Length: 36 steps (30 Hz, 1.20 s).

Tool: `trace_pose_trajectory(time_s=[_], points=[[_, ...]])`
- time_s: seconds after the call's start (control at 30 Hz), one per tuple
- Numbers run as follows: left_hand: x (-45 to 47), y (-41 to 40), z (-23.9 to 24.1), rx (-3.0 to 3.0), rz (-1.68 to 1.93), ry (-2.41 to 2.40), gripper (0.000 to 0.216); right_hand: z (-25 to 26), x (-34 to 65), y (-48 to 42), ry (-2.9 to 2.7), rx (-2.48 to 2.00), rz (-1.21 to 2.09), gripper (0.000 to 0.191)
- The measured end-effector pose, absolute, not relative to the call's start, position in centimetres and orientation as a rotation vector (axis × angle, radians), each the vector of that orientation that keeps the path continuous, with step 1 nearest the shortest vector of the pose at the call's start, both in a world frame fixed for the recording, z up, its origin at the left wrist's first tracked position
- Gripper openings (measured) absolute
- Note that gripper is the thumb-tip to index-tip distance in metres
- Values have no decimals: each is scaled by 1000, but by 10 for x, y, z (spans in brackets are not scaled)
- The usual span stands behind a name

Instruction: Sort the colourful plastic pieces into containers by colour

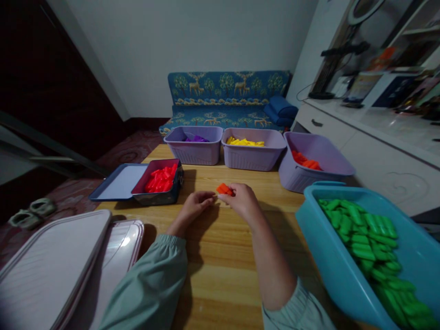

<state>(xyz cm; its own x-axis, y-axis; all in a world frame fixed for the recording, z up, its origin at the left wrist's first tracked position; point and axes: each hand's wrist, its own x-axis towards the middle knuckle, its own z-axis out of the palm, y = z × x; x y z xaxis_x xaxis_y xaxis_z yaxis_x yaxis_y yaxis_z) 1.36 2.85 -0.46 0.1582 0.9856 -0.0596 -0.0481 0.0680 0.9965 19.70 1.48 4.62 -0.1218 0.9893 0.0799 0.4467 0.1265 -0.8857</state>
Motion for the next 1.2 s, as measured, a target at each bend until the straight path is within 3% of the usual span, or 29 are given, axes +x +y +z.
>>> trace_pose_trajectory(time_s=[0.23, 0.67, 0.8, 0.93, 1.1, 1.2], points=[[14, 31, -13, 1178, 1078, 1115, 35, 61, 199, 15, -1224, -1255, 1057, 36], [16, 31, -11, 1157, 1068, 1120, 32, 69, 205, 13, -1105, -1240, 1093, 46], [16, 32, -12, 1162, 1067, 1125, 31, 80, 222, 21, -867, -1169, 996, 42], [16, 32, -12, 1169, 1071, 1124, 30, 106, 254, 53, -466, -1074, 955, 19], [15, 31, -10, 1131, 1080, 1092, 30, 134, 280, 90, -108, -987, 992, 36], [15, 31, -12, 1138, 1087, 1087, 31, 128, 266, 86, -183, -954, 1015, 33]])
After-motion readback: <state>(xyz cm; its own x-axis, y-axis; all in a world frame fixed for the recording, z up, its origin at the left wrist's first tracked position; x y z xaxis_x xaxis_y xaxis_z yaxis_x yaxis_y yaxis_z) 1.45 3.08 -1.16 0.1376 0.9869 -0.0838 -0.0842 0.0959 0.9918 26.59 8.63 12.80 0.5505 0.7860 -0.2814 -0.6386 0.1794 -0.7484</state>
